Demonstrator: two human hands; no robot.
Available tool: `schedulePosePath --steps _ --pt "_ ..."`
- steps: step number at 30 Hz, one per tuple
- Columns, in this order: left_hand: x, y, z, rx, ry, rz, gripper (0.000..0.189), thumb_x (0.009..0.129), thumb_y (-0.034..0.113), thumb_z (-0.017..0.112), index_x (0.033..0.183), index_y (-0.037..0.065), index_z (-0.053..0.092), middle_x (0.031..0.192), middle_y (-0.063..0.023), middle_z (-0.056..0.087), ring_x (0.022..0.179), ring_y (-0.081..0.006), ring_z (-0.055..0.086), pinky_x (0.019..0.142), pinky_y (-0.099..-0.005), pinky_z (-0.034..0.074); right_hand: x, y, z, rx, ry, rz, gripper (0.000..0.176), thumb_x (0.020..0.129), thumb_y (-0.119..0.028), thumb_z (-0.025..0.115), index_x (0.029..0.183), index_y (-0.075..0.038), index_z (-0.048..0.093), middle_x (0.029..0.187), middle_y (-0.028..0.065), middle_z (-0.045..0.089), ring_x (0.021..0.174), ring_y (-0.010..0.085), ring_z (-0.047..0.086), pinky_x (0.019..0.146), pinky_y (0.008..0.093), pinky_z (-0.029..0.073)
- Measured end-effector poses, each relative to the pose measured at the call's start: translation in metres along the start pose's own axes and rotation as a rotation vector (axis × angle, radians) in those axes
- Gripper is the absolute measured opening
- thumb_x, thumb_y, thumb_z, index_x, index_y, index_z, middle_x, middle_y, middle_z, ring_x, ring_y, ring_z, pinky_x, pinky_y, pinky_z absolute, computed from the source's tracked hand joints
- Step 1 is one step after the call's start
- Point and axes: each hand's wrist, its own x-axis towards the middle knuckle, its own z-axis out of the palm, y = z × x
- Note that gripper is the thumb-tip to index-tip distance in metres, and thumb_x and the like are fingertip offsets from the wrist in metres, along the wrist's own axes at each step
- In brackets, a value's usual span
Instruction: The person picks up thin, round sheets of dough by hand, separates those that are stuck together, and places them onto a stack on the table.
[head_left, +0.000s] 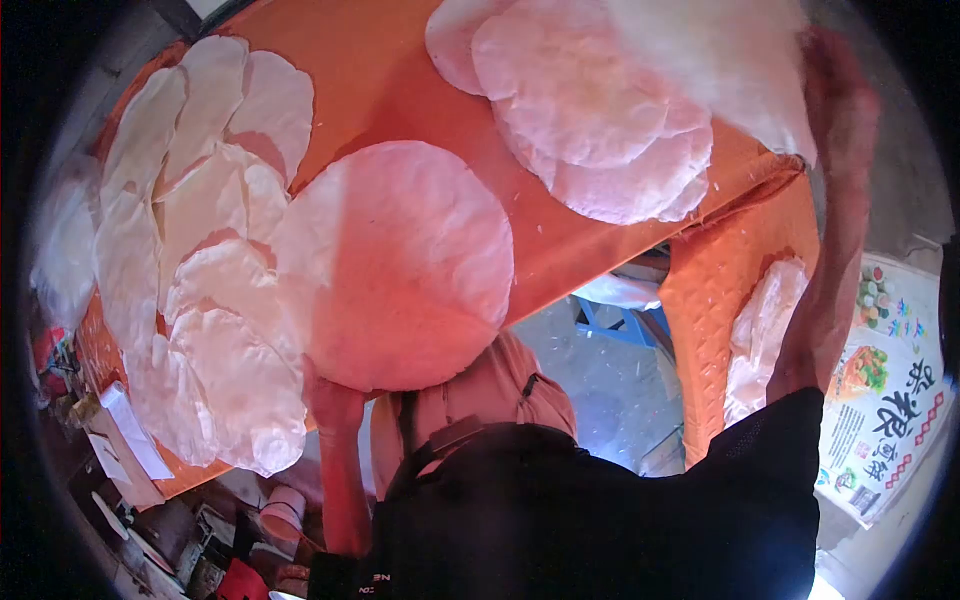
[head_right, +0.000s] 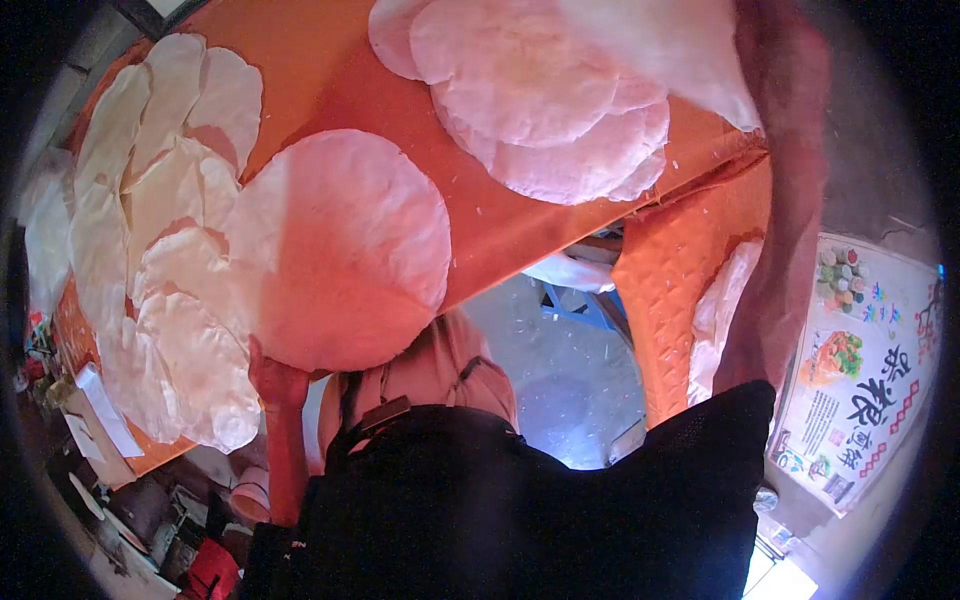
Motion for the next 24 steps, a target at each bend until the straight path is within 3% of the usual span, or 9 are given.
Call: schedulePosePath --steps 3,4,5,7,9,10,12,18,24 --pt "-0.011 0.008 0.0 -0.096 -0.259 -0.13 0.068 0.096 0.057 0.023 0.138 0.005 0.037 0.139 -0.0145 0.042 0.125 -0.0303 0.042 0.101 -0.0497 0.036 -0.033 -0.025 0.046 0.066 -0.25 -0.11 0.016 0.092 -0.022 0.056 0.1 -0.012 0.064 0.093 0.0161 0.065 0.088 0.0355 0.063 0.073 0.0374 0.051" --pt "-0.011 0.009 0.0 -0.104 -0.2 -0.132 0.064 0.096 0.055 0.027 0.135 0.006 0.04 0.134 -0.0124 0.046 0.122 -0.0288 0.044 0.1 -0.05 0.037 -0.06 -0.052 0.066 0.324 -0.371 0.024 0.02 0.088 -0.024 0.057 0.101 -0.009 0.063 0.088 0.0205 0.063 0.084 0.0398 0.061 0.074 0.0476 0.048" --pt "-0.006 0.004 -0.001 -0.115 -0.139 -0.138 0.059 0.096 0.052 0.032 0.132 0.006 0.043 0.129 -0.0104 0.051 0.12 -0.0272 0.047 0.098 -0.0502 0.039 -0.086 -0.076 0.085 0.2 -0.485 -0.137 0.023 0.09 -0.019 0.057 0.105 -0.002 0.063 0.092 0.0137 0.068 0.083 0.0283 0.065 0.077 0.0353 0.05" --pt "0.006 -0.007 0.004 0.353 -0.099 0.07 0.047 0.095 0.044 0.044 0.123 0.006 0.048 0.112 -0.0077 0.058 0.105 -0.0227 0.056 0.086 -0.0418 0.047 -0.162 -0.14 0.131 0.876 -0.684 -0.067 0.025 0.087 -0.016 0.06 0.108 -0.002 0.062 0.091 0.0083 0.068 0.083 0.0186 0.063 0.076 0.0314 0.05" --pt "0.009 -0.008 0.044 0.493 -0.012 -0.014 0.036 0.092 0.034 0.055 0.115 0.006 0.051 0.097 -0.0049 0.061 0.089 -0.0181 0.063 0.073 -0.0322 0.053 -0.194 -0.248 0.088 1.152 -1.176 0.187 0.048 0.079 -0.04 0.069 0.106 -0.001 0.062 0.102 0.0223 0.063 0.096 0.0344 0.061 0.082 0.0413 0.049" --pt "0.012 -0.012 0.043 0.499 -0.022 0.018 0.035 0.093 0.032 0.055 0.115 0.006 0.051 0.096 -0.0058 0.061 0.087 -0.0183 0.063 0.072 -0.0311 0.053 -0.214 -0.284 0.085 1.356 -1.032 -0.019 0.048 0.078 -0.031 0.072 0.112 0.0 0.059 0.093 0.0129 0.066 0.083 0.0226 0.064 0.075 0.0337 0.051" --pt "0.015 -0.017 0.033 0.511 -0.047 0.078 0.033 0.093 0.029 0.055 0.115 0.005 0.051 0.096 -0.0077 0.061 0.083 -0.0188 0.064 0.068 -0.0287 0.054 -0.229 -0.335 0.063 1.326 -0.843 -0.142 0.052 0.075 -0.044 0.067 0.097 0.004 0.062 0.093 0.0234 0.064 0.088 0.036 0.063 0.077 0.0427 0.049" --pt "0.014 -0.015 0.029 0.47 0.098 0.056 0.039 0.092 0.035 0.054 0.116 0.005 0.05 0.101 -0.0108 0.06 0.089 -0.0214 0.062 0.075 -0.0339 0.054 -0.233 -0.344 0.08 1.396 -1.009 0.163 0.027 0.077 -0.026 0.068 0.088 -0.001 0.065 0.075 0.017 0.065 0.064 0.0222 0.063 0.06 0.0354 0.049" --pt "0.026 -0.004 0.012 0.224 0.157 -0.121 0.047 0.094 0.044 0.044 0.118 0.004 0.05 0.106 -0.0158 0.058 0.096 -0.0289 0.06 0.081 -0.0418 0.052 -0.233 -0.352 0.089 1.33 -0.884 0.145 0.023 0.08 -0.022 0.062 0.08 0.001 0.064 0.068 0.0219 0.059 0.058 0.0182 0.06 0.056 0.0359 0.046"
